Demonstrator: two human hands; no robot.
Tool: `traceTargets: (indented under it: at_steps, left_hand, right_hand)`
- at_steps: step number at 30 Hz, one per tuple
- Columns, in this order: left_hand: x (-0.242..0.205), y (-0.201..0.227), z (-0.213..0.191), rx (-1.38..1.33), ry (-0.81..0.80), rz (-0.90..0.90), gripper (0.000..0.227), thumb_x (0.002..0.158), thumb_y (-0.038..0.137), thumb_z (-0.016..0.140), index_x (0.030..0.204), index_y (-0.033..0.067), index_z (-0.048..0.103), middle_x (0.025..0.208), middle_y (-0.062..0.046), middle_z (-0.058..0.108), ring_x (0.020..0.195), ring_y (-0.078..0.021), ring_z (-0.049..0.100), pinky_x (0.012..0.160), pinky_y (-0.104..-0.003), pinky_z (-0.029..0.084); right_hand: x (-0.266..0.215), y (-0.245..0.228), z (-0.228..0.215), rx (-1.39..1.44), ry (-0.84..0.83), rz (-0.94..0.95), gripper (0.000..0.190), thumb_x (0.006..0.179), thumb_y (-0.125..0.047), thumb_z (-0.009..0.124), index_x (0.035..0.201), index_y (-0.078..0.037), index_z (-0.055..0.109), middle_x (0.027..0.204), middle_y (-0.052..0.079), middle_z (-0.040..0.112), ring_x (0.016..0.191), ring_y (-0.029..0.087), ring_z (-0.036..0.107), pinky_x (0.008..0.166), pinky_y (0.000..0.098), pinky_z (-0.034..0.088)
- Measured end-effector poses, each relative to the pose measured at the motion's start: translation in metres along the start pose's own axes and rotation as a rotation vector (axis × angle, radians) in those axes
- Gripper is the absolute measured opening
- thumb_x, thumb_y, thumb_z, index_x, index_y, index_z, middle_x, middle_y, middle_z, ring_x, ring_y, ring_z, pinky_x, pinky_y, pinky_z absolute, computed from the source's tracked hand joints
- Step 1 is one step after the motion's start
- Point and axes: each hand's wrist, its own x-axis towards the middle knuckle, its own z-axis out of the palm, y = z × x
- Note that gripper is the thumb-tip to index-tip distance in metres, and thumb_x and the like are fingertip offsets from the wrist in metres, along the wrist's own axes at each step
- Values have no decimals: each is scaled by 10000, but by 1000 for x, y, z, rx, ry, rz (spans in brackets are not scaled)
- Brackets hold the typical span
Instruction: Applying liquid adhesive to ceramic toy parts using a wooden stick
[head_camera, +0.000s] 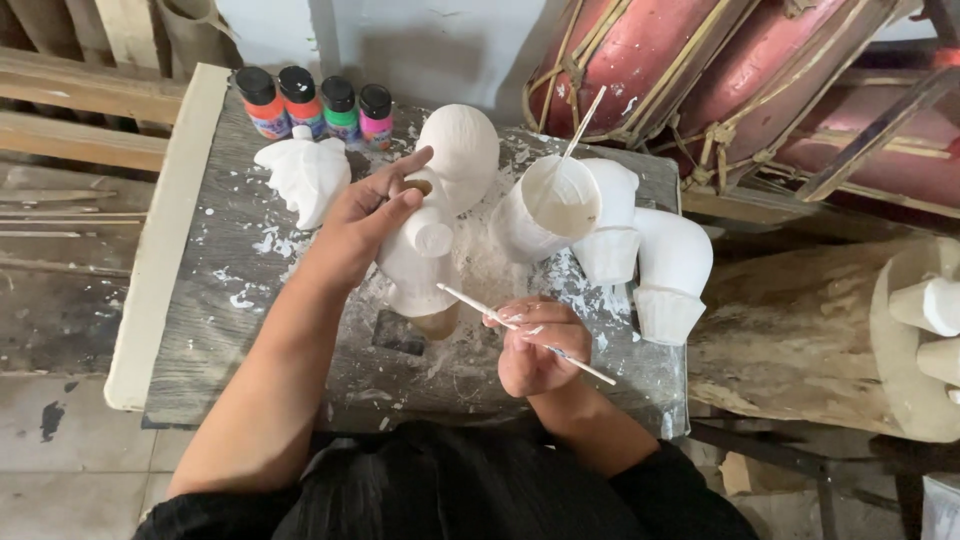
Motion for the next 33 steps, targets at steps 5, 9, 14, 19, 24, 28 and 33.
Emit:
traceTargets:
  at_steps: [5,9,14,19,24,28,33]
  left_hand:
    - [4,1,0,112,-32,-12,366,949,238,700,675,53,545,1407,-252,577,1030,-286,695,773,-295,519]
    - [4,15,-1,149,-58,-28,386,955,259,701,669,68,526,1391,-240,596,1009,-282,692,747,-289,523]
    - [1,12,-4,75,-30,-46,393,965,235,686,659,78,497,1366,-227,618,982,-264,701,714,-257,531]
    - [6,-1,8,-129,-31,-22,415,973,223,681,650,102,451,1311,-164,664,891,-183,719,677,-206,562]
    - [3,-23,7,-273,20,3,431,887,169,783,608,99,462,1268,-218,664,825,-203,721,597,-232,565]
    - [2,-16,38,-307,-45,-38,452,853,173,819,582,98,464,1201,-189,690,784,-181,720,567,-231,560]
    - [6,-28,49,-238,-71,-84,449,845,136,836,604,54,466,1267,-283,641,905,-277,739,538,-245,553]
  right_hand:
    - [2,-3,-1,43,-18,13,159,962,-57,629,838,-13,540,738,213,634,601,286,671,451,340,601]
    - [9,-7,9,28,-15,-29,177,939,-67,637,798,-26,537,682,198,646,532,269,667,466,334,594]
    - [1,-9,3,9,-1,-26,180,949,-80,652,805,-32,555,683,197,661,543,282,673,466,339,589]
    - [17,-26,-6,-100,-47,-65,191,954,-65,653,798,-14,556,710,211,682,563,301,691,481,354,596]
    - [1,-46,-28,-147,-37,-19,184,984,-61,611,828,-4,531,747,207,663,604,310,704,531,360,606]
    - [9,-57,-40,-126,-42,15,175,990,-36,608,842,15,528,778,231,648,643,332,701,536,371,612]
    - [11,-55,-47,-210,-55,-14,218,973,-45,624,781,29,551,760,220,650,656,322,696,507,391,629]
